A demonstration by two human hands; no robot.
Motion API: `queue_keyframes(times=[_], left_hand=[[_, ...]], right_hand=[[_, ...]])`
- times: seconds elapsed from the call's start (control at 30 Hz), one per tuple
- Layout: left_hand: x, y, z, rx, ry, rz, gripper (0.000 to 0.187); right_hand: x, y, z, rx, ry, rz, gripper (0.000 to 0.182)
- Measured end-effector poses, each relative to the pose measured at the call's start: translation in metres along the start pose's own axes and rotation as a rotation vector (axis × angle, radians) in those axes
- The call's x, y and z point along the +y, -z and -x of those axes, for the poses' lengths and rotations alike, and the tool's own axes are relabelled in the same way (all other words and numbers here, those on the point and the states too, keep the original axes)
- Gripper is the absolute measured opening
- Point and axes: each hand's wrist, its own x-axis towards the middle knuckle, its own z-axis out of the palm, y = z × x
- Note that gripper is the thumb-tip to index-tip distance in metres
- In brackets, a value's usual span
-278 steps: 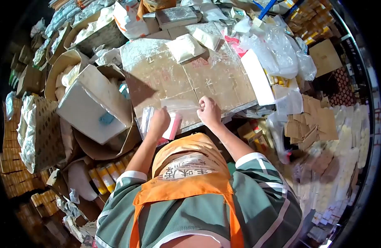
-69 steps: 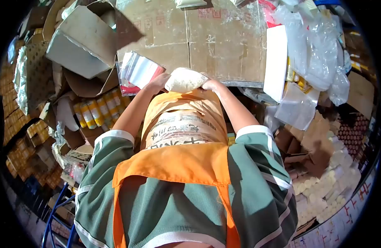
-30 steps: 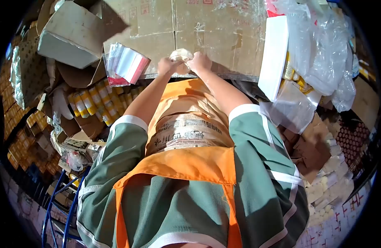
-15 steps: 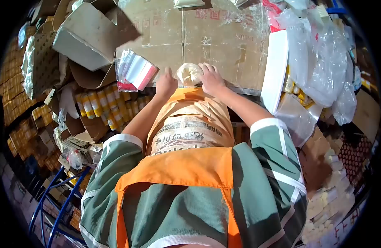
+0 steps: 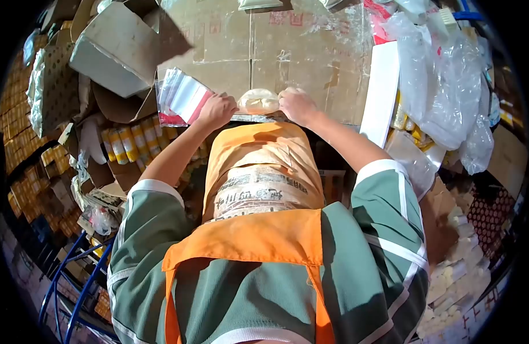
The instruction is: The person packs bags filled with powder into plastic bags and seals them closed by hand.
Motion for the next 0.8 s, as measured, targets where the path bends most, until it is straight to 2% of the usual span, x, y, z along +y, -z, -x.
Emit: queue_keyframes(times=[0.07,0.13,0.23,0.33,0.4,0.47,0.5,0.53,0.6,0.67,0.77,0.8], left_hand=[[-0.003,-0.008,0.005,0.052,-0.071,-0.080,0.015],[-0.003,-0.015,0.001,0.012,-0.114,-0.082,0.015],[0.021,-0.030,-0.005,0.229,-0.204,-0.150,0.013],[0.037,-0.051,-0.020,0.146,-0.195,-0.073,0.014],[0.032,-0.065,-0.030,0.124,-0.202,-0.046,0.012],[0.019,-0.080,-0.035,0.080,-0.144,0.236,0.012],[0.019,-0.071,-0.034,0.095,-0.020,0.386,0.012],[0.014,-0.062,-0.035,-0.005,0.070,0.495,0.012],[0.004,-0.064,-0.040,-0.015,0.115,0.556,0.011],[-0.004,-0.073,-0.045,-0.066,0.082,0.524,0.013],[0.018,-0.062,-0.054,0.008,0.102,0.245,0.022],[0.031,-0.065,-0.055,0.130,0.144,0.183,0.026]], right_hand=[[-0.004,-0.002,0.005,0.105,0.056,-0.030,0.011],[0.002,-0.009,0.000,0.138,0.056,-0.021,0.011],[-0.008,-0.021,0.005,0.140,0.019,-0.045,0.014],[-0.017,-0.015,0.002,0.092,0.071,0.010,0.012],[-0.002,-0.037,-0.002,0.094,0.121,0.023,0.013],[0.011,-0.052,-0.005,-0.022,-0.048,-0.157,0.011],[0.022,-0.061,-0.006,0.058,-0.038,-0.308,0.010],[0.023,-0.054,-0.012,0.052,-0.040,-0.312,0.010],[0.026,-0.044,-0.020,-0.161,-0.377,-0.641,0.012],[0.047,-0.065,-0.027,-0.187,-0.399,-0.770,0.013],[0.068,-0.088,-0.037,-0.224,-0.426,-1.128,0.008],[0.072,-0.091,-0.041,-0.223,-0.428,-1.132,0.008]])
